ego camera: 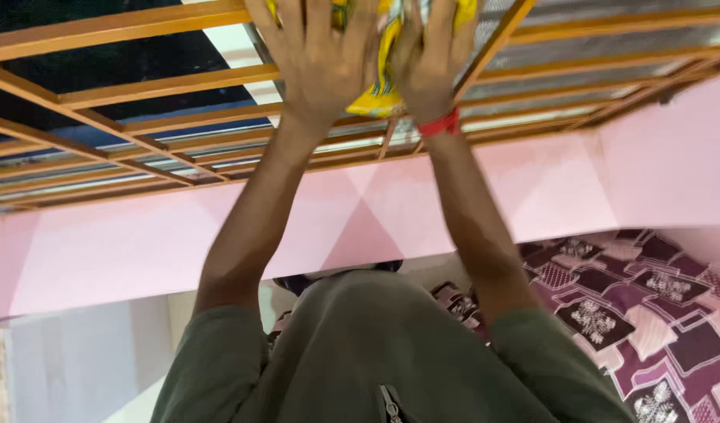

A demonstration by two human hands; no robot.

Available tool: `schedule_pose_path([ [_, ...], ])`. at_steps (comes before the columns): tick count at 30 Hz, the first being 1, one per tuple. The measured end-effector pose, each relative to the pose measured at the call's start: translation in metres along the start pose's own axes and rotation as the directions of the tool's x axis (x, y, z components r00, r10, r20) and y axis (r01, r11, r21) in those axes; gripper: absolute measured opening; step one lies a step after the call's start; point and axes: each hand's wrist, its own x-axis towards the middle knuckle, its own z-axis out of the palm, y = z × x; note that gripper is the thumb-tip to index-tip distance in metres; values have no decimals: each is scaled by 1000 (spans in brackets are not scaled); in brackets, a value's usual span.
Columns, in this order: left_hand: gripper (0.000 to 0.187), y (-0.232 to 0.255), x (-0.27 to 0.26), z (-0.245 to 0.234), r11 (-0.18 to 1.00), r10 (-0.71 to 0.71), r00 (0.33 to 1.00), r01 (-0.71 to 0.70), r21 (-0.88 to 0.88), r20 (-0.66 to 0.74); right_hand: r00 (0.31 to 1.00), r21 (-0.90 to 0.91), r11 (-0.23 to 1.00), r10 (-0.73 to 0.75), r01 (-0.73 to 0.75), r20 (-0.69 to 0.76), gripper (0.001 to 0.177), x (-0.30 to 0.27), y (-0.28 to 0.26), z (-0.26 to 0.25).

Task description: The person wipes the horizontal and vertical bars of a window grille by hand with a cloth, moving the cloth across various sections of the metal structure.

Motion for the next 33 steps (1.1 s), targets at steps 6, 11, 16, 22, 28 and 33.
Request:
schedule_pose_path([
  [6, 32, 17, -71, 72, 980, 198, 909, -195, 46, -367, 984, 198, 965, 176, -173, 3, 43, -85, -24, -5],
  [11, 37, 12, -102, 63, 959, 276, 955, -266, 96, -107, 970, 216, 946, 231, -243, 80, 36, -93, -34, -19],
  [16, 37, 11, -45, 7, 959, 209, 909, -262, -106, -360, 990, 287, 957, 11, 30, -141, 37, -12, -65, -51],
  [22, 38, 11, -51, 11, 965, 225, 917, -255, -53, -329, 988, 191, 975, 135, -117, -81, 31, -28, -66, -19],
  [28, 39, 17, -112, 75, 943, 308, 909, -331, -38, -282, 947, 143, 952, 291, -272, -137, 52, -145, -29, 21],
  [33, 37, 11, -177, 116, 923, 378, 924, -381, -52, -66, 941, 77, 938, 337, -339, 37, 28, -208, -33, 21],
])
